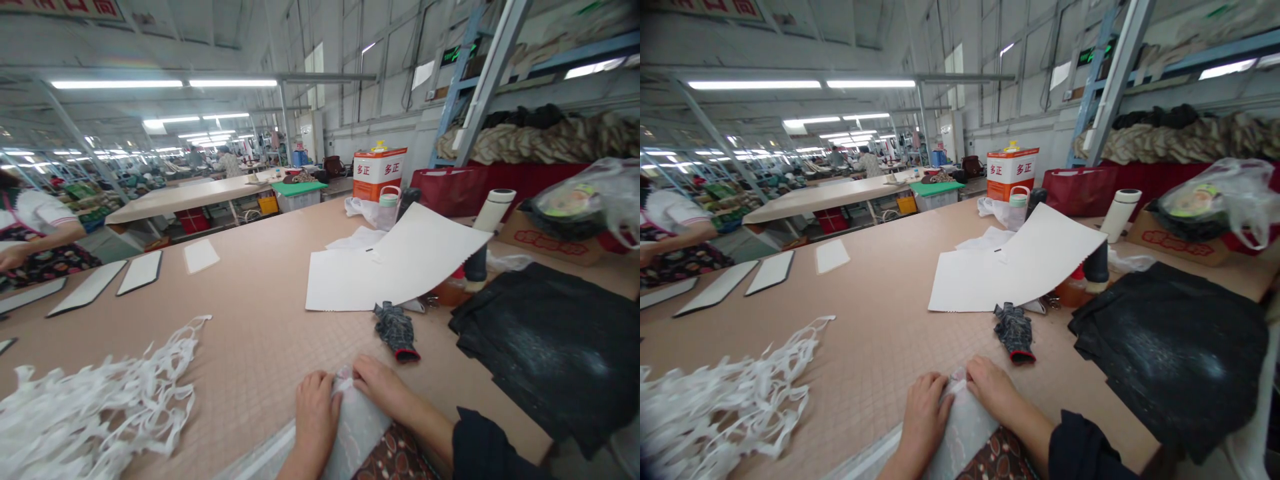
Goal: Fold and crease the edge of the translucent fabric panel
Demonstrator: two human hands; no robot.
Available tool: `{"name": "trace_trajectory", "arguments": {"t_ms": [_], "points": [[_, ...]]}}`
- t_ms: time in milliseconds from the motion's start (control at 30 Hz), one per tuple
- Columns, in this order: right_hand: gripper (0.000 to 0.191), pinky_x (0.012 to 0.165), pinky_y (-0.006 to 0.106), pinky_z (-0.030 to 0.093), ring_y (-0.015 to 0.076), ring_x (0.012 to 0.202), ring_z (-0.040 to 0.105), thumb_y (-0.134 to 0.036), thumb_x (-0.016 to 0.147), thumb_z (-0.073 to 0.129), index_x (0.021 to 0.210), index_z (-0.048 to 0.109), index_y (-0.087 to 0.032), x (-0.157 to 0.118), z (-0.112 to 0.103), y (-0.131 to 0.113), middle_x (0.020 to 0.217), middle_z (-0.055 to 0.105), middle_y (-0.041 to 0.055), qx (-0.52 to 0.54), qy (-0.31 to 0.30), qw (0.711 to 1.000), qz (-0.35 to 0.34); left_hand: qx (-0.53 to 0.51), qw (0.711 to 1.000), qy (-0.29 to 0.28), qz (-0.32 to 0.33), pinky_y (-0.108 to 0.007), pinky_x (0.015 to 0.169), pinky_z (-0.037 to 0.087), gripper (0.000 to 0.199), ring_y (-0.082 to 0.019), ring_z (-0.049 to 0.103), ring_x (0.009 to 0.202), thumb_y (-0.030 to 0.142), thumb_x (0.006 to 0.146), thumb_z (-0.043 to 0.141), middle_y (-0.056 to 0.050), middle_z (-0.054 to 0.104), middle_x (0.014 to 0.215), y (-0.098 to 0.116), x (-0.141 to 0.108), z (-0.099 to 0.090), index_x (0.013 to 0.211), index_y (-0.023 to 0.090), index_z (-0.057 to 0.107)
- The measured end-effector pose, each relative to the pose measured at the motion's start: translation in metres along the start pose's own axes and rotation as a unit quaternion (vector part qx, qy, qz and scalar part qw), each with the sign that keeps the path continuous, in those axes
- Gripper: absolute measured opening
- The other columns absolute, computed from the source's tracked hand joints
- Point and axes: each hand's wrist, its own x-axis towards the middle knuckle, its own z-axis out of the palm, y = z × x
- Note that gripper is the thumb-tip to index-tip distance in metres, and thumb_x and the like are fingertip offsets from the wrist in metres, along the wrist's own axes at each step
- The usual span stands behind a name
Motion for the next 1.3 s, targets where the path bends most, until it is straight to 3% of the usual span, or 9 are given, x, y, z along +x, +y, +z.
{"name": "trace_trajectory", "arguments": {"t_ms": [267,400,500,633,767,1000,1200,1300], "points": [[0.009,0.071,0.028,0.038,0.0186,0.081,0.05,-0.012,0.073,0.046,0.076,0.05,-0.019,-0.004,0.0,-0.004,0.082,0.056,0.0045,-0.022,0.013,1.0,-0.01,0.002,1.0,0.0,-0.014,-0.031,0.082,0.036,0.02,-0.019,0.05,0.095,0.024,0.08,0.049,-0.004,0.058,0.1,0.003,0.001,-0.003,0.098,0.021,0.059],[0.012,0.069,0.026,0.038,0.0163,0.078,0.049,-0.009,0.07,0.044,0.075,0.047,-0.02,-0.011,-0.011,-0.006,0.08,0.054,0.0025,0.035,0.044,0.998,-0.042,-0.012,1.0,0.018,0.002,-0.03,0.078,0.036,0.017,-0.018,0.051,0.09,0.025,0.084,0.046,-0.003,0.059,0.093,0.008,0.001,-0.01,0.091,0.021,0.06],[0.012,0.07,0.026,0.038,0.0165,0.079,0.05,-0.013,0.069,0.049,0.079,0.05,-0.02,-0.009,-0.02,-0.008,0.081,0.056,0.0018,0.083,0.044,0.995,-0.039,-0.005,1.0,-0.004,0.001,-0.03,0.074,0.036,0.016,-0.018,0.052,0.084,0.023,0.083,0.046,-0.003,0.06,0.084,0.012,0.004,-0.014,0.079,0.019,0.061],[0.029,0.082,0.032,0.035,0.0185,0.089,0.051,-0.012,0.066,0.052,0.093,0.054,-0.022,0.001,-0.018,-0.012,0.09,0.06,0.0015,0.105,0.034,0.993,-0.046,-0.027,0.999,-0.035,-0.028,-0.029,0.072,0.037,0.017,-0.018,0.054,0.081,0.021,0.082,0.046,-0.003,0.061,0.081,0.015,0.009,-0.01,0.079,0.019,0.062],[0.037,0.083,0.032,0.035,0.0184,0.089,0.053,-0.008,0.066,0.049,0.1,0.054,-0.023,0.008,-0.008,-0.008,0.089,0.061,0.0013,0.124,0.01,0.992,-0.033,-0.044,0.998,-0.035,-0.039,-0.029,0.074,0.039,0.017,-0.018,0.055,0.083,0.021,0.082,0.046,-0.004,0.061,0.085,0.012,0.01,-0.002,0.085,0.019,0.063],[0.033,0.074,0.026,0.041,0.0151,0.078,0.054,-0.008,0.071,0.047,0.102,0.052,-0.02,0.013,0.007,-0.001,0.079,0.058,0.0002,0.176,0.031,0.984,-0.006,0.07,0.996,0.0,0.05,-0.031,0.072,0.041,0.02,-0.018,0.053,0.082,0.013,0.083,0.045,-0.002,0.058,0.085,0.009,0.004,0.011,0.092,0.021,0.06],[0.022,0.076,0.028,0.04,0.0168,0.084,0.051,-0.008,0.072,0.046,0.09,0.053,-0.019,0.009,0.01,-0.005,0.087,0.055,0.0036,0.109,0.088,0.989,-0.038,0.14,0.985,-0.009,0.103,-0.033,0.073,0.043,0.028,-0.019,0.052,0.084,0.007,0.08,0.05,-0.003,0.057,0.092,0.011,-0.001,0.011,0.104,0.019,0.056],[0.013,0.077,0.029,0.039,0.0181,0.087,0.05,-0.011,0.074,0.047,0.079,0.056,-0.019,0.01,0.006,-0.004,0.087,0.055,0.0037,0.066,0.073,0.994,-0.055,0.145,0.984,-0.02,0.102,-0.033,0.073,0.043,0.03,-0.02,0.051,0.085,0.008,0.081,0.049,-0.004,0.057,0.093,0.013,-0.001,0.01,0.108,0.019,0.054]]}}
